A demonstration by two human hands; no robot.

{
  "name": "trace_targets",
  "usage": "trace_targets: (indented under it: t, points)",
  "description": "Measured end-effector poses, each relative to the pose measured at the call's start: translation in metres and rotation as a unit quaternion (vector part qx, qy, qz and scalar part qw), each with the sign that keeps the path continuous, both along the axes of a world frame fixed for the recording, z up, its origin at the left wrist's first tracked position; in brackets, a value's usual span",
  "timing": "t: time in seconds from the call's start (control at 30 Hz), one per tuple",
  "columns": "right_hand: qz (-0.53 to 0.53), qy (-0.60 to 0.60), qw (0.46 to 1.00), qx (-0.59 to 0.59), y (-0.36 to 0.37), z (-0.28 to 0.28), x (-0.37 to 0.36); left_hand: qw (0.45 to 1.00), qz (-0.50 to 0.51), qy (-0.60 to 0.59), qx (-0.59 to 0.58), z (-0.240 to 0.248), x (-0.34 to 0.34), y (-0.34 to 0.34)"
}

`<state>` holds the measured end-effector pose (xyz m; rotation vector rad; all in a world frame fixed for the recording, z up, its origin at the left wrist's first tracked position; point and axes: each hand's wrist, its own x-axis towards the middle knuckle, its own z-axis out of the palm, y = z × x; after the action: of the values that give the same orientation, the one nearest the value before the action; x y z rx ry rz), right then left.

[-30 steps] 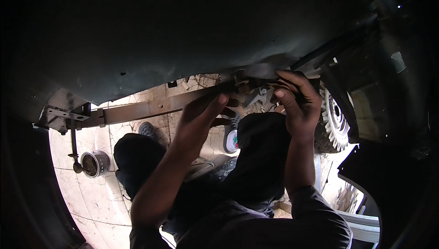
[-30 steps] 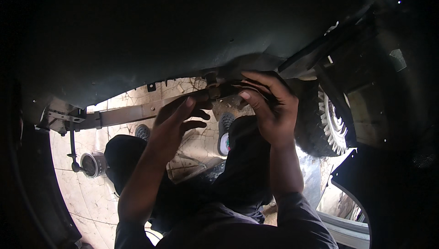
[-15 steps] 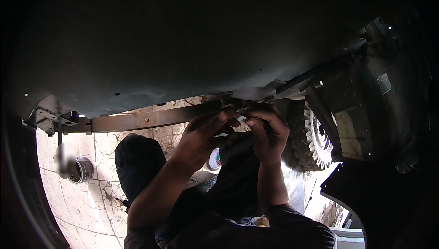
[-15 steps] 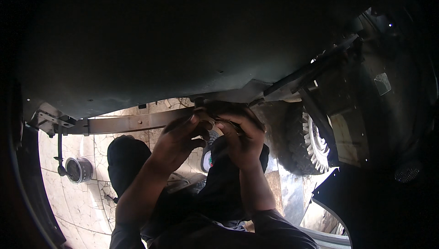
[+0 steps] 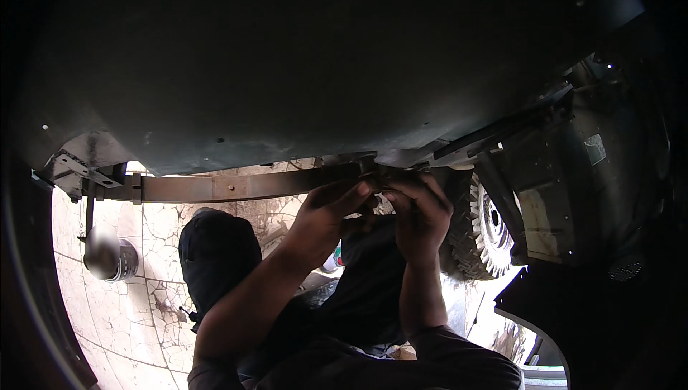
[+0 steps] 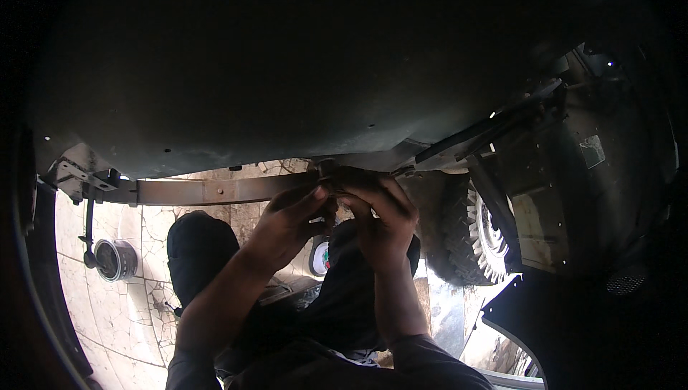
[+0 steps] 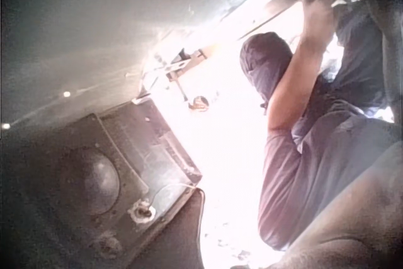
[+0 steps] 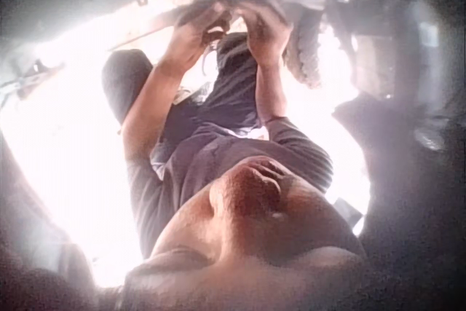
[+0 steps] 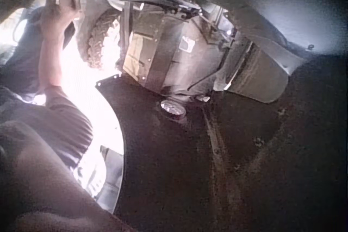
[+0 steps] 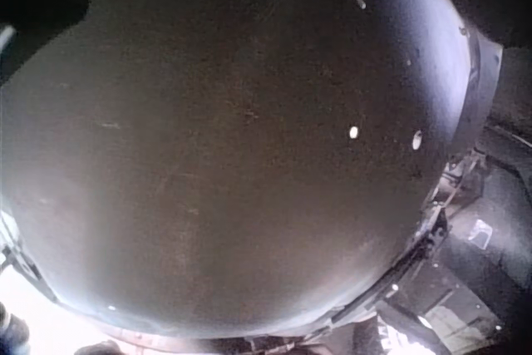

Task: The person lies on the floor beneath a vehicle and uses their hands to manipulate a small component attached to the undercarriage. They repeatedly adjust and tighten the part, occasionally using a hammer to tap it into place.

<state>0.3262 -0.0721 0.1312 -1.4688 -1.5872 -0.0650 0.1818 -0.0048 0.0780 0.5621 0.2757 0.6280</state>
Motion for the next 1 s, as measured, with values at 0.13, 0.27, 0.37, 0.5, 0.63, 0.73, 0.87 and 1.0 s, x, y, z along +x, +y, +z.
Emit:
trace_targets:
  t: [0.13,0.27,0.37,0.5,0.63,0.73,0.87,1.0]
  points:
    - [-0.002,-0.019,1.0,0.015,0.0,-0.006,0.004,0.999,0.002,0.047,0.012,0.004,-0.002,-0.001]
    - [0.003,-0.028,1.0,-0.011,0.006,0.0,0.007,0.998,-0.001,0.055,0.023,0.005,-0.004,0.003]
    - [0.04,-0.018,0.999,0.024,0.006,-0.001,0.004,0.998,0.005,0.045,0.047,0.001,-0.004,0.005]
    - [0.044,-0.038,0.998,0.023,0.002,-0.001,0.01,0.995,0.011,0.062,0.082,0.004,-0.004,0.008]
    - [0.036,-0.041,0.998,0.013,0.004,-0.001,0.009,0.997,0.001,0.044,0.064,-0.001,-0.004,0.01]
    - [0.044,-0.051,0.996,0.053,0.003,-0.007,0.008,0.998,-0.001,0.036,0.059,-0.003,-0.003,0.01]
    - [0.027,-0.061,0.997,0.036,0.002,-0.004,0.009,0.997,0.002,0.049,0.053,0.0,-0.003,0.009]
    - [0.033,-0.062,0.997,0.016,0.004,0.002,0.005,0.999,-0.007,0.028,0.041,-0.003,-0.005,0.01]
